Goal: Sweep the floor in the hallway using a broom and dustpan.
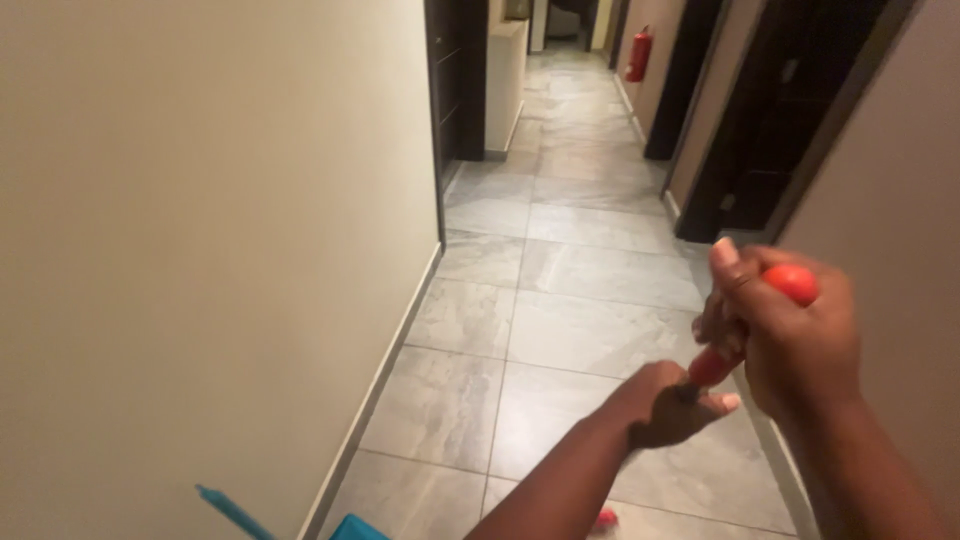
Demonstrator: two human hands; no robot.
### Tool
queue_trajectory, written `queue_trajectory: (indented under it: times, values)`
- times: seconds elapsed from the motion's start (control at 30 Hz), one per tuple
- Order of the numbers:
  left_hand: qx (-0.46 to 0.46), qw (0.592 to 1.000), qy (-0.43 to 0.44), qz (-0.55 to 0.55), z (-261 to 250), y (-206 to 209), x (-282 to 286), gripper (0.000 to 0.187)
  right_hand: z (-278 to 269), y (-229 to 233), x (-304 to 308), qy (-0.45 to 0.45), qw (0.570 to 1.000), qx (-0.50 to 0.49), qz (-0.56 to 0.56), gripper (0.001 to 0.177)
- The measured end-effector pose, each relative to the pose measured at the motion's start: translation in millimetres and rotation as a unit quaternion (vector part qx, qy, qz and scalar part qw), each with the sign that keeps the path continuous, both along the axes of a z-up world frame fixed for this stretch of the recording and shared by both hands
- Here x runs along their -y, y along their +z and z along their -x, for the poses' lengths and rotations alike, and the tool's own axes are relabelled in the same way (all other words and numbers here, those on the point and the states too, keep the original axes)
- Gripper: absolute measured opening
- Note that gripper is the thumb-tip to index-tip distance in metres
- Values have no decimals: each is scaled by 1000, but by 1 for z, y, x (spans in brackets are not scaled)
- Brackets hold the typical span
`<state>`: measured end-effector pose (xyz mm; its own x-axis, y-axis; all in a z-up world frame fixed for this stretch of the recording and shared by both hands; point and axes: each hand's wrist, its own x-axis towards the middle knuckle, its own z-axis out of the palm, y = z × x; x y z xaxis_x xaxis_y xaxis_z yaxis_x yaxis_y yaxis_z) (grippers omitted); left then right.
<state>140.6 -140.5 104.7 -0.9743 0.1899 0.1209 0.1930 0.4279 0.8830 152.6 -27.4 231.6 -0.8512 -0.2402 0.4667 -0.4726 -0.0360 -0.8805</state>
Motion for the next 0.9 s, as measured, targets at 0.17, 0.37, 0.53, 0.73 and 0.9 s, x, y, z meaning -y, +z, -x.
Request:
queue_trajectory:
  times: [0.17, 0.37, 0.53, 0.73, 0.9]
  values:
    - [-98, 981, 119, 120, 3, -28, 55, 44, 10, -24, 35, 150, 985, -51, 69, 36]
    - [-82, 954, 274, 95, -10, -154, 136, 32, 13, -166, 95, 252, 967, -17, -28, 35]
    - [43, 948, 301, 96, -10, -190, 137, 21, 9, -201, 93, 213, 972, 36, -96, 46]
    - [10, 971, 233, 52, 18, -135, 74, 24, 41, -126, 38, 206, 973, 19, -106, 38]
    - [-1, 989, 140, 56, 41, -95, -6, 35, 44, -64, -30, 130, 979, 62, -144, 38]
